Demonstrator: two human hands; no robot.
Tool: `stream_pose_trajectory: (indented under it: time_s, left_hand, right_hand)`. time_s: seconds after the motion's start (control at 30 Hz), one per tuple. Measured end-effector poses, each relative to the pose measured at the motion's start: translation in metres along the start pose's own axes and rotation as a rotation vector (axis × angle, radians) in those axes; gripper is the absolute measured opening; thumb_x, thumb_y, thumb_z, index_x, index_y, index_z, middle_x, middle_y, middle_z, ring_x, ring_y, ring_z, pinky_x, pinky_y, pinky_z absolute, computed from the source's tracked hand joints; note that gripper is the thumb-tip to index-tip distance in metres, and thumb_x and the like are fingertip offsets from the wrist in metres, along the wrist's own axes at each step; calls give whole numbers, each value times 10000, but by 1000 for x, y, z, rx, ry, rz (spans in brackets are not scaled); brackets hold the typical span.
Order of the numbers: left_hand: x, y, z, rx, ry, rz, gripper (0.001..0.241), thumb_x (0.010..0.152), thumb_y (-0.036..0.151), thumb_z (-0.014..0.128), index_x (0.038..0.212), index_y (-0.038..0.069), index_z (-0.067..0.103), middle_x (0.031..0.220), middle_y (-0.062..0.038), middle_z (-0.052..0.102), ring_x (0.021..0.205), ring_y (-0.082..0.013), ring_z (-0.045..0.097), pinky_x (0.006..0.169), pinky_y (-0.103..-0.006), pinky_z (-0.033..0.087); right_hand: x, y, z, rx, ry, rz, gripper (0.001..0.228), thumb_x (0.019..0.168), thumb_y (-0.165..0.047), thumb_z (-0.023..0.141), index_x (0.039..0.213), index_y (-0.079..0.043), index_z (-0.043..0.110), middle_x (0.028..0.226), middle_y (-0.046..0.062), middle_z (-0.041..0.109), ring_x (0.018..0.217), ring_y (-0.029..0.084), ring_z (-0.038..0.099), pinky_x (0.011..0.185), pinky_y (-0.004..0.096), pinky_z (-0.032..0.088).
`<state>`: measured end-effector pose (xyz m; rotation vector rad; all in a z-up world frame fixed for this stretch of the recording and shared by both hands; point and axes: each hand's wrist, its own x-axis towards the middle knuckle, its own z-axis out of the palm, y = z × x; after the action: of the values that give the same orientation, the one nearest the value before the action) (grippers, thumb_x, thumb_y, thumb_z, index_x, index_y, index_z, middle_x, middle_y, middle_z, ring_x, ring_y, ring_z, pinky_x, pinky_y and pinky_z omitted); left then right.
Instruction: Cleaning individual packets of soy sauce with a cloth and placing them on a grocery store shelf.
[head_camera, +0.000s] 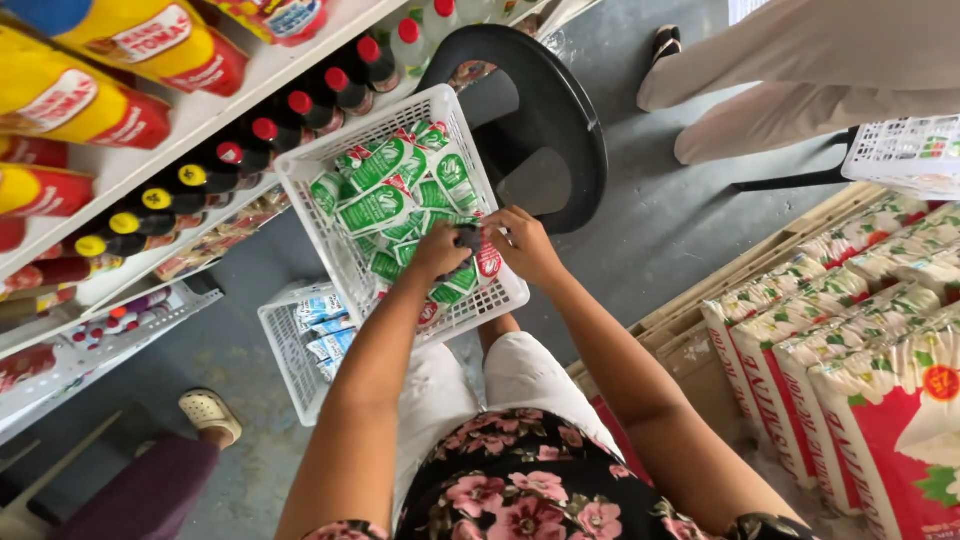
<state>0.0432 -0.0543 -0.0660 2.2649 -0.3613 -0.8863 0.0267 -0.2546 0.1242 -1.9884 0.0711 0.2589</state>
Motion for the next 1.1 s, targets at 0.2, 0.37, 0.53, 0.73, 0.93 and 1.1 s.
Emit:
stream_pose_trajectory:
  time_s: [0.2,0.37,0.53,0.73,0.93,1.1]
  left_hand:
    - [39,-14,63,82,-107,-67,364,813,386,746,1097,163,794,1535,-209,441,1234,-368,614,1062,-445,479]
    - [34,19,52,266,-225,-205,375,968,451,616,1143,155,766,1598,-132,412,1213,-360,631,1024,-503,486]
    - [11,27,47,144,-89,-218,452,959,338,657,1329,81,617,1260,-161,686,1163,-359,692,999,-472,538]
    - [-51,63,-11,-120,275,-45,270,840,205,763,1022,13,715,1217,-138,659,1066,-367,664,918,-442,527]
    - [-140,157,-116,-467,789,246,252,894,140,739,1068,-38,700,1187,-148,627,1066,-345,661,926,-403,522]
    - [-199,199,-154,-746,707,325,230,933,126,717,1084,-48,718,1189,-114,567,985,-266,632,838,-373,515]
  right_hand:
    - [-5,34,13,75,-13,25,210,916,4,652,1118,-16,706,1080,116,678,956,247,725,780,327,618]
    - [-11,47,20,96,-26,62,189,933,-5,663,1116,-18,710,1069,113,684,956,233,733,786,325,620]
    - [-20,66,23,50,-30,77,212,927,-61,649,1122,-28,726,1027,111,703,945,231,730,785,344,597]
    - [-24,97,38,229,-144,621,370,986,-357,615,1138,-40,728,1069,98,762,993,230,731,847,390,558]
    - [-2,39,59,999,-196,647,788,969,-710,430,1485,-119,504,1457,55,589,1298,212,578,1016,411,447]
    - [15,-120,37,1400,-54,5,745,1011,-619,500,1553,-119,397,1517,88,543,1376,250,544,1143,453,435]
